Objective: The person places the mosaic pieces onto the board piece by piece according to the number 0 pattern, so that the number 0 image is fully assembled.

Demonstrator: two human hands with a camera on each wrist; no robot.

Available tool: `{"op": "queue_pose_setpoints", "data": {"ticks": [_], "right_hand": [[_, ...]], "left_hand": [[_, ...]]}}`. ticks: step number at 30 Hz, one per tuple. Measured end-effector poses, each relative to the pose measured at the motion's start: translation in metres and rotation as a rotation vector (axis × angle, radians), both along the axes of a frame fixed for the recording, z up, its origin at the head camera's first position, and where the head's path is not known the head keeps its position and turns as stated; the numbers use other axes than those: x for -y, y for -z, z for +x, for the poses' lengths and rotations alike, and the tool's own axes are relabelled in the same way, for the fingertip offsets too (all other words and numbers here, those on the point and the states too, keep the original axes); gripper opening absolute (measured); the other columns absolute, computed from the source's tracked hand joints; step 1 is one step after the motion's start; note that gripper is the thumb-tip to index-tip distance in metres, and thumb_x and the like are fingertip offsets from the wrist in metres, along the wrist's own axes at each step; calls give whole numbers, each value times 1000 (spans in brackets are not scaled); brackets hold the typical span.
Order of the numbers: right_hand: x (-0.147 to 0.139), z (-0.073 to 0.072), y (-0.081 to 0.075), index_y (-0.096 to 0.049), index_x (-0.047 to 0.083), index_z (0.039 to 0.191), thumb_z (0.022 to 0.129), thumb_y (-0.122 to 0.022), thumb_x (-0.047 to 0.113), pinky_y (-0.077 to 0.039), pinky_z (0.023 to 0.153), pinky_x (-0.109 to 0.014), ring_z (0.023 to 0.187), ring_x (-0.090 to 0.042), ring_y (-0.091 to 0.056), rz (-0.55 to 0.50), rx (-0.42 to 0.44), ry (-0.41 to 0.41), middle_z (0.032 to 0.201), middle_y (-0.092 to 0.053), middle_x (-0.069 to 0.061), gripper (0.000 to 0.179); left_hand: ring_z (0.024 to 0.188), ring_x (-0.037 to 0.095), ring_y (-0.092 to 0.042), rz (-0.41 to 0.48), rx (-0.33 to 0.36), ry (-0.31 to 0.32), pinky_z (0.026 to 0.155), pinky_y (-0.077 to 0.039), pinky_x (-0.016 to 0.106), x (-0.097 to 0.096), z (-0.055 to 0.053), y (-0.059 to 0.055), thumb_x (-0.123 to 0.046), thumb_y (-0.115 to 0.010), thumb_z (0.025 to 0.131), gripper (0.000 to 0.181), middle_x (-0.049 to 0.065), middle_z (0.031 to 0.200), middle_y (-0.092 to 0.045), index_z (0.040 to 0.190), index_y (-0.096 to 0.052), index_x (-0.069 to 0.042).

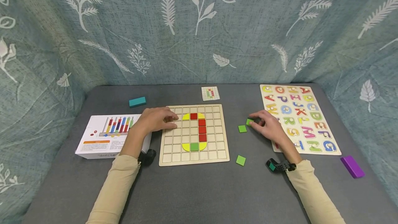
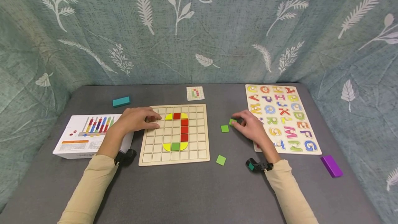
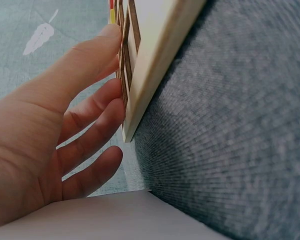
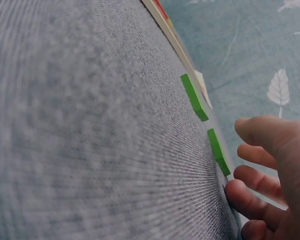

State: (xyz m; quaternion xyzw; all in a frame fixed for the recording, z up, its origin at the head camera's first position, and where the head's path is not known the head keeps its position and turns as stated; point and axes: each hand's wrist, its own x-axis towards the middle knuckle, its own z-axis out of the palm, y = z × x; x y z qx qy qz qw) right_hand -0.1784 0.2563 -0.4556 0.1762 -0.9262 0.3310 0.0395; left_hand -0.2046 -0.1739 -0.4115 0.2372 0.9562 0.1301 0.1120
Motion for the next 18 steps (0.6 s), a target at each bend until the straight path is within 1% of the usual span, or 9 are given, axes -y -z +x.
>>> {"op": "queue_pose_setpoints", "data": {"ticks": [5,12,18], "right_hand": [[0,-1,0,-68,7,117,90,-69,20,-41,65,-27,73,-9,-52,17,7,-8,107,-61,-12,29],[0,-2,0,-68,8,117,90,-70,20,-40,63,-26,71,-9,-50,38,8,-22,105,-60,-11,30],[0,-1,2,-69,7,117,89,-70,19,-39,63,-26,70,-7,-48,58,6,-39,102,-60,-10,31]], "left_hand": [[86,8,-59,2,-14,3,72,-40,32,1,0,-1,-44,-72,84,34,-10,97,-66,115,-72,-30],[86,9,-59,2,-12,-2,73,-40,33,0,0,-2,-43,-73,84,34,-9,98,-67,115,-72,-28],[89,8,-60,0,-5,2,74,-41,33,0,0,-2,-44,-72,85,34,-10,100,-67,115,-72,-29]]}}
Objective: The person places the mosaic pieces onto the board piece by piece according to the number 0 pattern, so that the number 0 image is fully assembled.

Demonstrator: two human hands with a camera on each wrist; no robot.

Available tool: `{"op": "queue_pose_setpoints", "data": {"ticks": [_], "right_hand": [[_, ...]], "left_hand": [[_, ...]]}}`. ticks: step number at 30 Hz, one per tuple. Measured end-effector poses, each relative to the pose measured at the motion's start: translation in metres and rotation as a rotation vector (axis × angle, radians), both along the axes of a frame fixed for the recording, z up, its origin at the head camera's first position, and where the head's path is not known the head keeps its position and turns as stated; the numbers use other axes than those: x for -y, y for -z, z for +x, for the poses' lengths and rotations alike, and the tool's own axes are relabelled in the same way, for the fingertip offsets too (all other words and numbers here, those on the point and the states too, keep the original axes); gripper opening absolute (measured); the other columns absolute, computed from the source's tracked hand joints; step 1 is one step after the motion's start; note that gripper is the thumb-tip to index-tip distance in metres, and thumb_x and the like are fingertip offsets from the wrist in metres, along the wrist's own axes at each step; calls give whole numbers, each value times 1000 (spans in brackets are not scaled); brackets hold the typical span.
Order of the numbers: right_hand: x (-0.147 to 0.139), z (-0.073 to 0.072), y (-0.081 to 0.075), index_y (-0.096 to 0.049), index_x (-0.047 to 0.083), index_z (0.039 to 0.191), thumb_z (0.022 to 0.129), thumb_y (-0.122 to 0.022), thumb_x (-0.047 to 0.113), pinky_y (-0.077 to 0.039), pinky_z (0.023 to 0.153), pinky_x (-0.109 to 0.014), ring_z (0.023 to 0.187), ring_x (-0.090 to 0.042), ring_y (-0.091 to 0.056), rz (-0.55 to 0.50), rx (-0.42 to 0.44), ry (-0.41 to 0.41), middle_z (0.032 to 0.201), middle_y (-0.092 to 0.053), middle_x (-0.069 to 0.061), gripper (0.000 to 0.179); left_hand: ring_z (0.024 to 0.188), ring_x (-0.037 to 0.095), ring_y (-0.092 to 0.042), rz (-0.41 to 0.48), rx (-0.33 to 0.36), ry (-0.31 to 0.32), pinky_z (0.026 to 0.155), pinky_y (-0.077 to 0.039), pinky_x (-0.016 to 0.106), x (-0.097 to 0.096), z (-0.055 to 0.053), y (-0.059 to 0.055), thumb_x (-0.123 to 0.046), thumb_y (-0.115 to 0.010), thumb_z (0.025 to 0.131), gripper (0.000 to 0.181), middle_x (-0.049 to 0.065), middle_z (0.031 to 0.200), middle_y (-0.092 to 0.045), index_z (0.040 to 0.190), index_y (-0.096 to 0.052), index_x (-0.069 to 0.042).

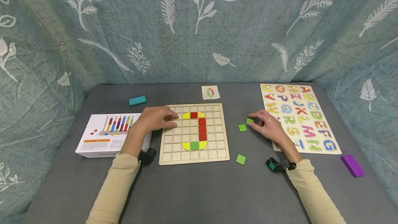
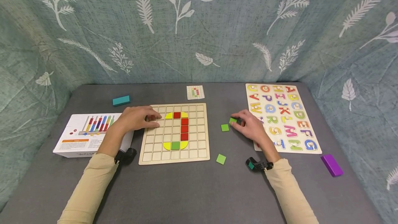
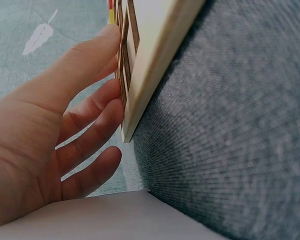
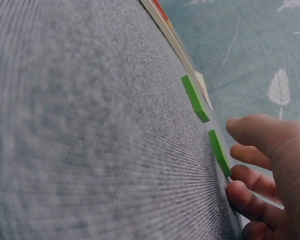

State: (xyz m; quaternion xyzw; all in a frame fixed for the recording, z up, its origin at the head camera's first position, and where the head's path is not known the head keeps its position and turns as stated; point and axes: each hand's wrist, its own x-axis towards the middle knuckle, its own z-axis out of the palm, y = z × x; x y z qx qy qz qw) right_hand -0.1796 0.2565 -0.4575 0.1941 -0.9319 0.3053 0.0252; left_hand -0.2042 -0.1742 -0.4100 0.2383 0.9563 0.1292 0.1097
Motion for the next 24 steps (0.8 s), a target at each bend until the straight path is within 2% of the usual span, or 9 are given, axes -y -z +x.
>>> {"op": "queue_pose_setpoints", "data": {"ticks": [9,16,20,24], "right_hand": [[-4,-2,-3,-68,5,118,89,-70,15,-37,61,-24,69,-4,-45,8,21,-24,105,-59,-12,31],[-5,-3,-3,-69,4,116,89,-70,13,-38,62,-24,69,-4,-45,-3,31,-20,100,-60,-11,29],[-2,-6,-8,-70,3,116,88,-70,12,-40,63,-24,71,-5,-48,-50,56,-22,99,-62,-11,29],[14,-8,-18,-69,3,118,89,-69,13,-43,65,-24,75,-7,-51,-136,96,-47,103,-63,-12,30]], "left_hand": [[86,8,-59,-4,5,6,70,-39,30,-1,-3,2,-45,-71,85,35,-10,99,-66,116,-71,-30],[86,8,-59,-12,6,13,71,-40,30,-3,-4,1,-45,-71,85,35,-10,98,-65,117,-71,-30],[85,8,-59,-22,5,13,71,-40,31,-2,-3,-1,-45,-71,85,35,-10,98,-65,117,-71,-30],[85,8,-59,-24,7,5,71,-39,30,-1,-2,-1,-45,-72,85,35,-10,98,-65,116,-71,-30]]}}
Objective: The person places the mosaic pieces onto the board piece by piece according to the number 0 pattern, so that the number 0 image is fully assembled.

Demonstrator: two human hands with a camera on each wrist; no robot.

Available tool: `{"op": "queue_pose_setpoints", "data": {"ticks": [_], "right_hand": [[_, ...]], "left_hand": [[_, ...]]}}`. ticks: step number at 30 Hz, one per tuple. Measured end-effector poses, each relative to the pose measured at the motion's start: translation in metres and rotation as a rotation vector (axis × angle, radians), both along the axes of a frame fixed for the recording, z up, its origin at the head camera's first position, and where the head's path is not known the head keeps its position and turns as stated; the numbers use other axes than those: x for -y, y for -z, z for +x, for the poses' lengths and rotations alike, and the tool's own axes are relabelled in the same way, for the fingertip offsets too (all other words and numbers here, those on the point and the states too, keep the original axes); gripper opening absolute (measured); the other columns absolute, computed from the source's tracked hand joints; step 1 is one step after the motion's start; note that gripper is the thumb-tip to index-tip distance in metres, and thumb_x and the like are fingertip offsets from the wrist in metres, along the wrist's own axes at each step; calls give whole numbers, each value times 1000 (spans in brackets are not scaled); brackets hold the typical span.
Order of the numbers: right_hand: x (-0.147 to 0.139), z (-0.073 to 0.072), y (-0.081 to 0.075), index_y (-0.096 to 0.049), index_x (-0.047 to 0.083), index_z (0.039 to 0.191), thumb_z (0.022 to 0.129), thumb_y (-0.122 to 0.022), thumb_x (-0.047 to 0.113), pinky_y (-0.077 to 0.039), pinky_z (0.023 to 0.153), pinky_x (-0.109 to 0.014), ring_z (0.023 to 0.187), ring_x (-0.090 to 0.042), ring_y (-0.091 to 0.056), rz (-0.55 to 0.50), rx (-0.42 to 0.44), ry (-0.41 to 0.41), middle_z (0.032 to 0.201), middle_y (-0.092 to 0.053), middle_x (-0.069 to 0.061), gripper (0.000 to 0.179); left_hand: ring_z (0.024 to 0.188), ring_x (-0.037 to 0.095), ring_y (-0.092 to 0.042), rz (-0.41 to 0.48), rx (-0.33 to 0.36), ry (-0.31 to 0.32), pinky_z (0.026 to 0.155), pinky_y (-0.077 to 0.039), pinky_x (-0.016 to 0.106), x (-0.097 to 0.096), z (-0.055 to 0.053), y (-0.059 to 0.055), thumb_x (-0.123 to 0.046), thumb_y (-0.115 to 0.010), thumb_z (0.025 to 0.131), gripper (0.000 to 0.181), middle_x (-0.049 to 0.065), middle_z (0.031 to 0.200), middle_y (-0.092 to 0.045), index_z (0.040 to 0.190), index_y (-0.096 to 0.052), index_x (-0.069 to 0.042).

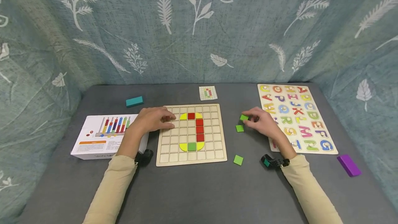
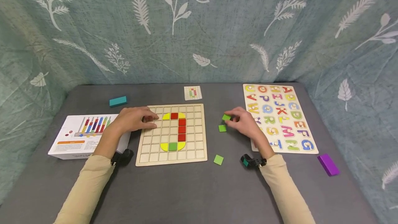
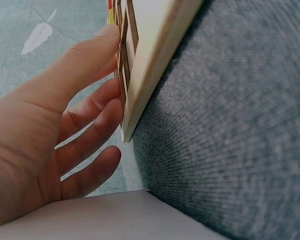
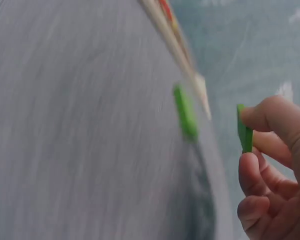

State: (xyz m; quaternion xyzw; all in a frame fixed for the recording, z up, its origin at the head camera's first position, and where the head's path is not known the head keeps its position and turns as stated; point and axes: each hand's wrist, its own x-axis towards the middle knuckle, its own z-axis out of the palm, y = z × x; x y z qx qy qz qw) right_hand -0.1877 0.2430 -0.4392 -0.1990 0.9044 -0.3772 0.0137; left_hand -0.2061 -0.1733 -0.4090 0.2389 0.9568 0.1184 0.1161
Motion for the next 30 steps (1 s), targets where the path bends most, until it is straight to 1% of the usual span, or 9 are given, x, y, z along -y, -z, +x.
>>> {"op": "queue_pose_setpoints", "data": {"ticks": [4,7,12,16,18,24,30], "right_hand": [[35,-1,-9,-70,4,117,89,-70,13,-44,66,-24,77,-7,-54,-89,3,-61,102,-63,-11,30],[67,-3,-13,-71,3,114,87,-71,11,-45,66,-24,77,-8,-54,-132,-8,-138,98,-63,-11,28],[118,-8,-17,-71,4,112,87,-72,12,-47,68,-22,81,-12,-59,-117,6,-300,101,-65,-11,27],[145,-14,-19,-71,4,112,88,-70,14,-45,69,-23,81,-15,-58,-97,20,-384,104,-64,-11,26],[153,-16,-19,-71,3,112,87,-71,13,-44,70,-23,80,-16,-58,-96,21,-401,104,-64,-12,27],[168,-22,-14,-71,3,113,88,-69,13,-45,74,-22,83,-16,-58,-79,21,-415,107,-65,-12,27],[180,-23,-10,-71,6,113,90,-69,16,-48,75,-19,86,-16,-61,8,45,-412,106,-65,-10,25]], "left_hand": [[85,8,-58,8,-4,-7,70,-39,30,3,2,1,-44,-72,85,34,-10,97,-66,116,-71,-30],[84,8,-58,13,-5,-10,69,-38,29,4,3,1,-44,-72,85,34,-10,96,-65,116,-71,-30],[82,7,-57,7,-4,-3,67,-37,28,5,3,1,-44,-72,85,34,-10,95,-64,115,-71,-30],[81,7,-57,7,-20,10,66,-39,27,3,3,1,-45,-71,85,33,-10,93,-64,115,-72,-30],[81,7,-57,3,-24,11,67,-39,27,2,3,1,-45,-71,86,33,-10,93,-64,115,-72,-30],[82,8,-58,-1,-15,5,68,-40,29,2,2,-1,-45,-71,85,33,-10,95,-64,115,-71,-29],[82,7,-59,11,-26,12,68,-40,29,2,3,0,-44,-72,85,33,-10,96,-65,114,-72,-30]]}}
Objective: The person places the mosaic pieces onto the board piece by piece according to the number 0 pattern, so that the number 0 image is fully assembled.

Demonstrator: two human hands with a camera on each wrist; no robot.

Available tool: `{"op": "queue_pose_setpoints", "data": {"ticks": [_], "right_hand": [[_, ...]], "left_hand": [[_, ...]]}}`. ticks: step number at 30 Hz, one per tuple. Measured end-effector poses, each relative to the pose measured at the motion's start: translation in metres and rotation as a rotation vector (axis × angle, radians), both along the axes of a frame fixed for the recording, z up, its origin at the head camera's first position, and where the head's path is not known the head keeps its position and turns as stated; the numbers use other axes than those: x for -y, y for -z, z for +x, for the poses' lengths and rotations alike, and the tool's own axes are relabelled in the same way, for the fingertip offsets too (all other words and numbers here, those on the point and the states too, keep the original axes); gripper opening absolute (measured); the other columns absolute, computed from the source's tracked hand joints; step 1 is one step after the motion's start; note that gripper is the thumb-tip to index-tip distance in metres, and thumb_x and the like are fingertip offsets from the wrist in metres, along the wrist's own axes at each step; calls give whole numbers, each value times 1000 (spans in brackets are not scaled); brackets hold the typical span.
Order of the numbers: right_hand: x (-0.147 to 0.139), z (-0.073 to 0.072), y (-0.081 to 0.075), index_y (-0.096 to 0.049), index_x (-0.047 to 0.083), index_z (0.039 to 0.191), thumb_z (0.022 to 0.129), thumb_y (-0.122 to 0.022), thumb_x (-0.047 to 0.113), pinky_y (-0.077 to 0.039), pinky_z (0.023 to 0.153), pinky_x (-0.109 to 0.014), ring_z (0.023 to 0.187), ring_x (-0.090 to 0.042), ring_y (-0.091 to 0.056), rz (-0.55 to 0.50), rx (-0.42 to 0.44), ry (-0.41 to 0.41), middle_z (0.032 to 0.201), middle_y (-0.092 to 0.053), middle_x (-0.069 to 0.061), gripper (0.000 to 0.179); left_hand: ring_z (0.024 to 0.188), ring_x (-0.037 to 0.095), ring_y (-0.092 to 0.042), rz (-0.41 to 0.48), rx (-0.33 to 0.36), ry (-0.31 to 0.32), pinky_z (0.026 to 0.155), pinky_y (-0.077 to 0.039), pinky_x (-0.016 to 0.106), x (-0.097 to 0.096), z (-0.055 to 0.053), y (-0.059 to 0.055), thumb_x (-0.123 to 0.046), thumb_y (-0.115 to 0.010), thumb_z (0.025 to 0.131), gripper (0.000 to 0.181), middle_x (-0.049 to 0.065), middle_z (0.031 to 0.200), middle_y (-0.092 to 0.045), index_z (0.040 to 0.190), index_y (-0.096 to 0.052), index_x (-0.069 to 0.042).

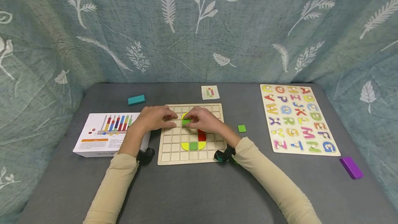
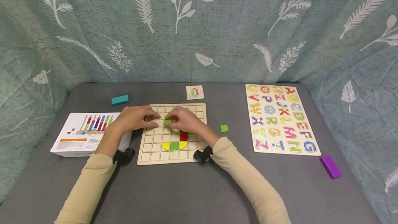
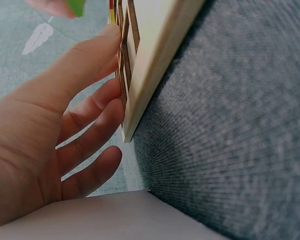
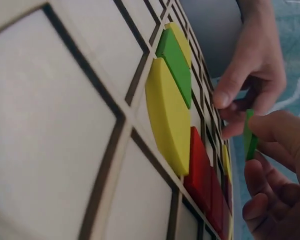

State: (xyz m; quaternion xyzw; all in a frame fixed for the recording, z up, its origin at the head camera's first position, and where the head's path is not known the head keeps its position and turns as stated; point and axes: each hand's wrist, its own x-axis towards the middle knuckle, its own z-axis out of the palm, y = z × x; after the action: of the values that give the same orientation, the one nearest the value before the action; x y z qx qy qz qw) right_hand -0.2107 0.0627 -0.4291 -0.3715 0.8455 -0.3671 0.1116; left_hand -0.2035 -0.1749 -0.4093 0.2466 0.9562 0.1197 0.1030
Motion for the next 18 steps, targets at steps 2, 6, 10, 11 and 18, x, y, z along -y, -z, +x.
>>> {"op": "queue_pose_setpoints", "data": {"ticks": [2,6,10,11,18], "right_hand": [[3,-1,2,-71,6,113,91,-69,17,-49,76,-19,89,-16,-62,28,6,9,107,-65,-9,25],[7,-3,5,-71,7,112,91,-69,15,-49,78,-19,90,-17,-62,56,6,19,107,-64,-9,23],[9,-2,6,-72,6,111,90,-69,15,-48,78,-20,89,-16,-61,83,10,24,106,-63,-9,23],[10,-2,5,-72,6,111,90,-69,15,-47,77,-20,88,-16,-60,90,10,24,105,-63,-9,23],[11,-2,3,-73,6,110,90,-69,16,-47,76,-20,86,-15,-60,108,3,22,103,-64,-8,22]], "left_hand": [[80,6,-58,2,-6,3,67,-40,28,0,0,0,-44,-72,85,33,-10,95,-65,114,-72,-30],[79,6,-58,1,-14,4,66,-40,28,-1,1,0,-44,-72,85,32,-10,94,-65,114,-72,-29],[79,6,-58,1,-15,1,65,-39,27,-1,2,-1,-44,-72,85,32,-10,94,-65,113,-72,-29],[78,7,-58,3,-14,3,65,-39,27,0,2,-1,-44,-72,85,32,-10,94,-65,114,-72,-29],[76,7,-57,10,-12,5,63,-38,27,0,1,0,-43,-72,85,33,-9,93,-65,114,-72,-28]]}}
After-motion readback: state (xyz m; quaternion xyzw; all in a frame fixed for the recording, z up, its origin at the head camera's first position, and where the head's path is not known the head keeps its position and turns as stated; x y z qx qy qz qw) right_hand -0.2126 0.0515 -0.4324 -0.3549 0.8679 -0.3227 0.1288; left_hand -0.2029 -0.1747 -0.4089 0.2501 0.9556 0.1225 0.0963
